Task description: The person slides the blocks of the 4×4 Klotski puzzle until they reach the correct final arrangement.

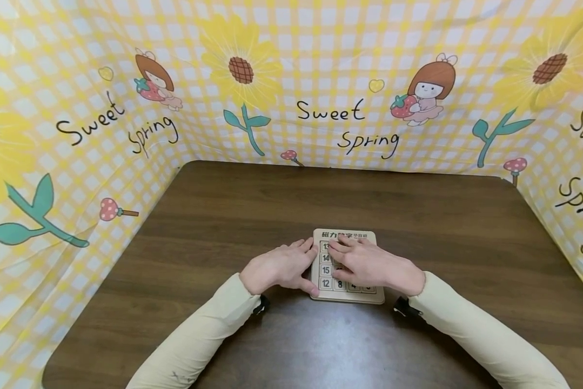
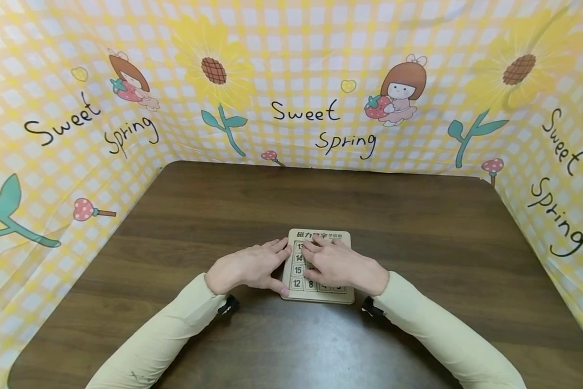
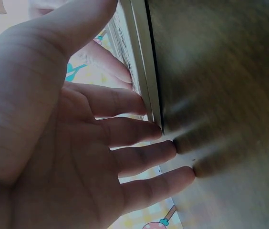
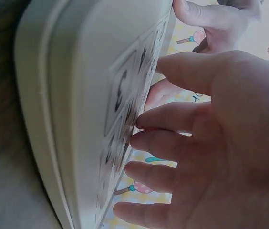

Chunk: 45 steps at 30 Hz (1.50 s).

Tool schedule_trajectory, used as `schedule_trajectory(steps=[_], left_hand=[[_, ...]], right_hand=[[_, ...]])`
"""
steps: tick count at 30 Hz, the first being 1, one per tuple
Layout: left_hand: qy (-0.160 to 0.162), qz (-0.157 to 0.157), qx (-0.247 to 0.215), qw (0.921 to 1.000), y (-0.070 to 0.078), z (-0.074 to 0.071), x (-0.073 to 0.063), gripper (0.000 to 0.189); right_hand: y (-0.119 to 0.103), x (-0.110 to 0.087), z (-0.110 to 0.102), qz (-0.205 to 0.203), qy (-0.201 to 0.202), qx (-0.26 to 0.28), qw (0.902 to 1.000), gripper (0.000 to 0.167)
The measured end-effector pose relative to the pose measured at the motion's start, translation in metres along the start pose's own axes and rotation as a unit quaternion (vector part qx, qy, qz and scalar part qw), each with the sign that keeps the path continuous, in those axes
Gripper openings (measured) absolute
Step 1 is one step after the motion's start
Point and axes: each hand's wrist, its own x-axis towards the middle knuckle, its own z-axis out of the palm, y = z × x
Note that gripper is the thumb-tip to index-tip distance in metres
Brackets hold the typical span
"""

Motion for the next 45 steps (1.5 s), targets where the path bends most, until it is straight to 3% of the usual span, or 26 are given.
schedule_trajectory(steps=[12, 23, 37, 45], left_hand=[[-0.007, -0.011, 0.004, 0.9999, 0.0, -0.001, 0.002, 0.103], [-0.001, -0.011, -0.001, 0.9999, -0.001, 0.002, 0.0, 0.103], [-0.001, -0.011, 0.006, 0.9999, -0.001, 0.001, -0.001, 0.103], [-0.001, -0.009, 0.009, 0.9999, -0.001, 0.002, 0.0, 0.102]], right_hand=[[0.023, -0.034, 0.003, 0.028, 0.016, -0.007, 0.9995, 0.061], [0.02, -0.028, 0.008, 0.01, 0.034, -0.013, 0.9993, 0.056], [0.011, -0.015, 0.004, -0.002, 0.023, -0.026, 0.9994, 0.057], [0.013, -0.021, 0.005, 0.002, 0.028, -0.022, 0.9994, 0.058]])
